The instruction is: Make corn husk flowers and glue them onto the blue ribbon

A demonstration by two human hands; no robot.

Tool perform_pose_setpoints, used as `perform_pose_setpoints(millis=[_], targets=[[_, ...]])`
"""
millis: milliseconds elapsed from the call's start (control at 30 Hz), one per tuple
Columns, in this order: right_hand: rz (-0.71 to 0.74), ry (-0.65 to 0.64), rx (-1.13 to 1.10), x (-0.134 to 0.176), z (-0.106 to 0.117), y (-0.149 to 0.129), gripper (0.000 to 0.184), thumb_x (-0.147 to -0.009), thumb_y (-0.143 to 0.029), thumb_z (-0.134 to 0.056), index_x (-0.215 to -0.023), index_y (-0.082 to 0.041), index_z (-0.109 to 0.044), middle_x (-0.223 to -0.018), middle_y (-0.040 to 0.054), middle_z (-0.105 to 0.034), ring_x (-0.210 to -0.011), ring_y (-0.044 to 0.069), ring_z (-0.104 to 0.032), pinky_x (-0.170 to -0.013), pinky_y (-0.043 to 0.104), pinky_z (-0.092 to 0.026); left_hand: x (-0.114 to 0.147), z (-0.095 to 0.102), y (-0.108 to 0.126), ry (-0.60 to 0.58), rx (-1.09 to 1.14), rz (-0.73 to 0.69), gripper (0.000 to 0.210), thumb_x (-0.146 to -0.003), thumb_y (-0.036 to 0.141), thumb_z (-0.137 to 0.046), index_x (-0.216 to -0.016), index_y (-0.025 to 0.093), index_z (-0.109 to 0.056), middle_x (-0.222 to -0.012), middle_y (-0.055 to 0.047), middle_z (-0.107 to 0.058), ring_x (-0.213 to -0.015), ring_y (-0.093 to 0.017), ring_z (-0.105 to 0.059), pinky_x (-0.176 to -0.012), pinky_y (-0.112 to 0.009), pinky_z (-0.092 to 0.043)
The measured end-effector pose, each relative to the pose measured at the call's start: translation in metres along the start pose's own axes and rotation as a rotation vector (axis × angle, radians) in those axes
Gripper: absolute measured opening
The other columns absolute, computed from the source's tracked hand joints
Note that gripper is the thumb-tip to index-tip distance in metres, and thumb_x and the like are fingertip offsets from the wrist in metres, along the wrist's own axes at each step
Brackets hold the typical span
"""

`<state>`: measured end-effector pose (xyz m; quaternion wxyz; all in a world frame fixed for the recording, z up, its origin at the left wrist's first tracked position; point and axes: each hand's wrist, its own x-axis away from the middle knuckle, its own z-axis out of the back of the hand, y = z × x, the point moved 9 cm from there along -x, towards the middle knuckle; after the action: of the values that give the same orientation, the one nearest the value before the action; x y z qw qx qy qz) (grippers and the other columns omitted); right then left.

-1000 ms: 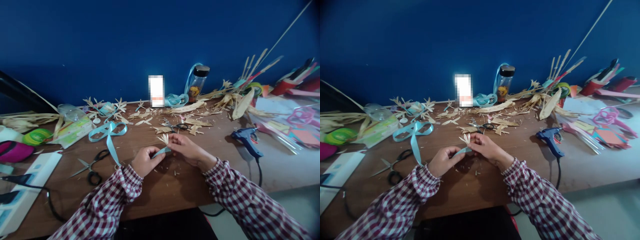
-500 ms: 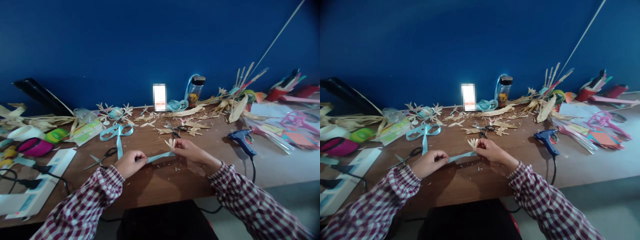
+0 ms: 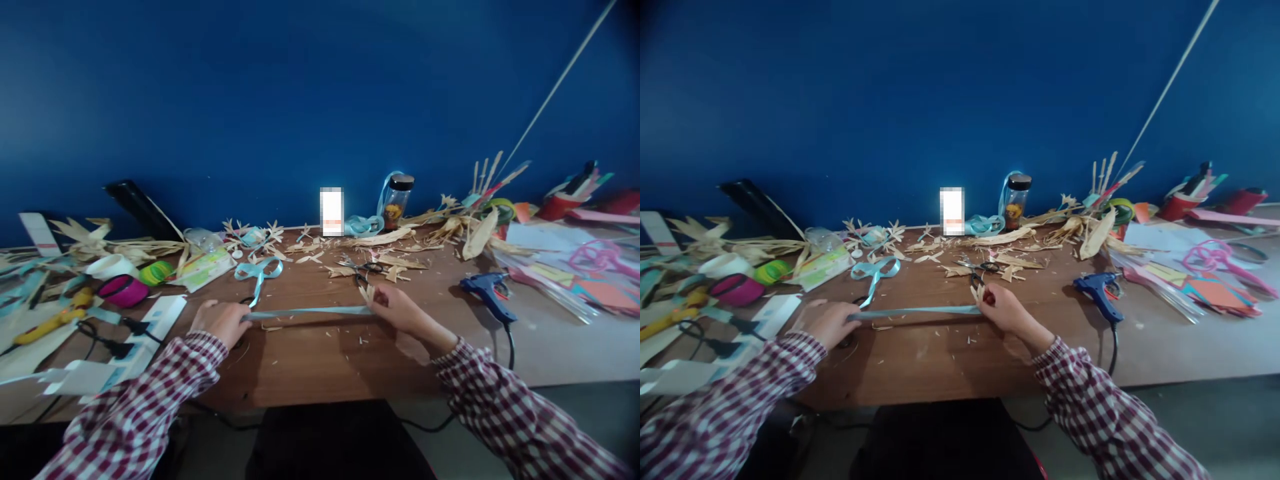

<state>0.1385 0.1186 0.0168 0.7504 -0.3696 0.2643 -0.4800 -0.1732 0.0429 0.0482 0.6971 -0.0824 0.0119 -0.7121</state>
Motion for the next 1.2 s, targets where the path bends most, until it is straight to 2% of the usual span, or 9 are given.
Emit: perform_pose_setpoints(millis=[167,367,533,633,733,800,900,1067,1200], targets=[[-0.001,0.029,0.008,0.000,0.013,-0.001,0.012,-0.072,-0.028,-0.054,-0.067,-0.018,-0.050,-0.060,-0.0017,-0.051,-0.057,0.012,-0.045,-0.054,0.024,-0.035,-0.011,0.014,-0.029,0.053,-0.103,0.043,0.020,-0.076,0.021,-0.051,-0.071,0.024,-0.070,-0.070,-0.001,-0.066,-0.083,-0.024,-0.058,-0.087,-0.039,-0.033],[-0.102,0.060,-0.095,0.003,0.030,0.022,0.014,-0.072,-0.029,-0.056,-0.071,-0.017,-0.048,-0.058,-0.0030,-0.050,-0.053,0.011,-0.045,-0.049,0.023,-0.034,-0.035,0.057,-0.065,0.133,-0.139,0.133,0.028,-0.078,0.015,-0.044,-0.082,0.017,-0.072,-0.075,-0.003,-0.066,-0.091,-0.025,-0.056,-0.090,-0.041,-0.031],[-0.118,0.010,-0.181,0.006,0.021,0.024,0.012,-0.075,-0.027,-0.054,-0.073,-0.017,-0.050,-0.059,-0.0023,-0.051,-0.052,0.011,-0.046,-0.048,0.022,-0.034,-0.048,0.080,-0.088,0.290,-0.157,0.291,0.037,-0.081,0.018,-0.039,-0.104,0.017,-0.067,-0.094,-0.008,-0.070,-0.095,-0.025,-0.059,-0.096,-0.039,-0.030],[-0.096,-0.052,-0.220,0.005,0.004,0.019,0.011,-0.076,-0.027,-0.055,-0.078,-0.016,-0.055,-0.065,0.0001,-0.056,-0.058,0.013,-0.051,-0.052,0.023,-0.038,-0.051,0.063,-0.091,0.321,-0.151,0.249,0.037,-0.081,0.018,-0.039,-0.107,0.018,-0.065,-0.109,-0.011,-0.067,-0.104,-0.026,-0.057,-0.097,-0.037,-0.032],[-0.103,-0.027,-0.150,0.003,-0.002,0.018,0.010,-0.073,-0.025,-0.059,-0.074,-0.017,-0.054,-0.065,0.0001,-0.057,-0.059,0.013,-0.051,-0.053,0.024,-0.039,-0.053,0.022,-0.092,0.113,-0.142,0.136,0.042,-0.075,0.017,-0.045,-0.114,0.019,-0.062,-0.115,-0.013,-0.064,-0.111,-0.032,-0.053,-0.095,-0.047,-0.033],[-0.127,0.023,-0.107,0.001,0.001,0.017,0.011,-0.071,-0.024,-0.061,-0.071,-0.018,-0.052,-0.062,-0.0009,-0.056,-0.057,0.012,-0.051,-0.052,0.024,-0.038,-0.049,0.013,-0.090,0.071,-0.156,0.115,0.054,-0.067,0.017,-0.055,-0.121,0.021,-0.057,-0.125,-0.014,-0.057,-0.120,-0.039,-0.044,-0.097,-0.057,-0.028],[-0.180,-0.004,-0.201,0.000,-0.002,0.014,0.014,-0.075,-0.028,-0.059,-0.069,-0.019,-0.049,-0.058,-0.0028,-0.053,-0.051,0.011,-0.049,-0.047,0.022,-0.036,-0.042,0.020,-0.057,0.104,-0.108,0.028,0.055,-0.067,0.020,-0.058,-0.122,0.021,-0.056,-0.127,-0.013,-0.056,-0.124,-0.039,-0.039,-0.101,-0.059,-0.024],[-0.283,-0.121,-0.488,0.004,-0.020,0.013,0.022,-0.079,-0.038,-0.058,-0.076,-0.019,-0.048,-0.060,-0.0027,-0.053,-0.049,0.009,-0.048,-0.042,0.020,-0.033,-0.036,0.021,0.077,0.098,0.408,-0.338,0.034,-0.089,0.034,-0.040,-0.114,0.025,-0.060,-0.118,-0.005,-0.062,-0.109,-0.022,-0.056,-0.096,-0.039,-0.043],[-0.297,-0.168,-0.597,0.010,-0.030,0.008,0.027,-0.079,-0.043,-0.060,-0.080,-0.018,-0.050,-0.061,-0.0024,-0.054,-0.050,0.009,-0.047,-0.043,0.019,-0.032,-0.046,0.016,0.146,0.235,0.618,-0.503,0.042,-0.090,0.027,-0.039,-0.131,0.020,-0.044,-0.135,-0.007,-0.048,-0.126,-0.021,-0.040,-0.105,-0.042,-0.034]])
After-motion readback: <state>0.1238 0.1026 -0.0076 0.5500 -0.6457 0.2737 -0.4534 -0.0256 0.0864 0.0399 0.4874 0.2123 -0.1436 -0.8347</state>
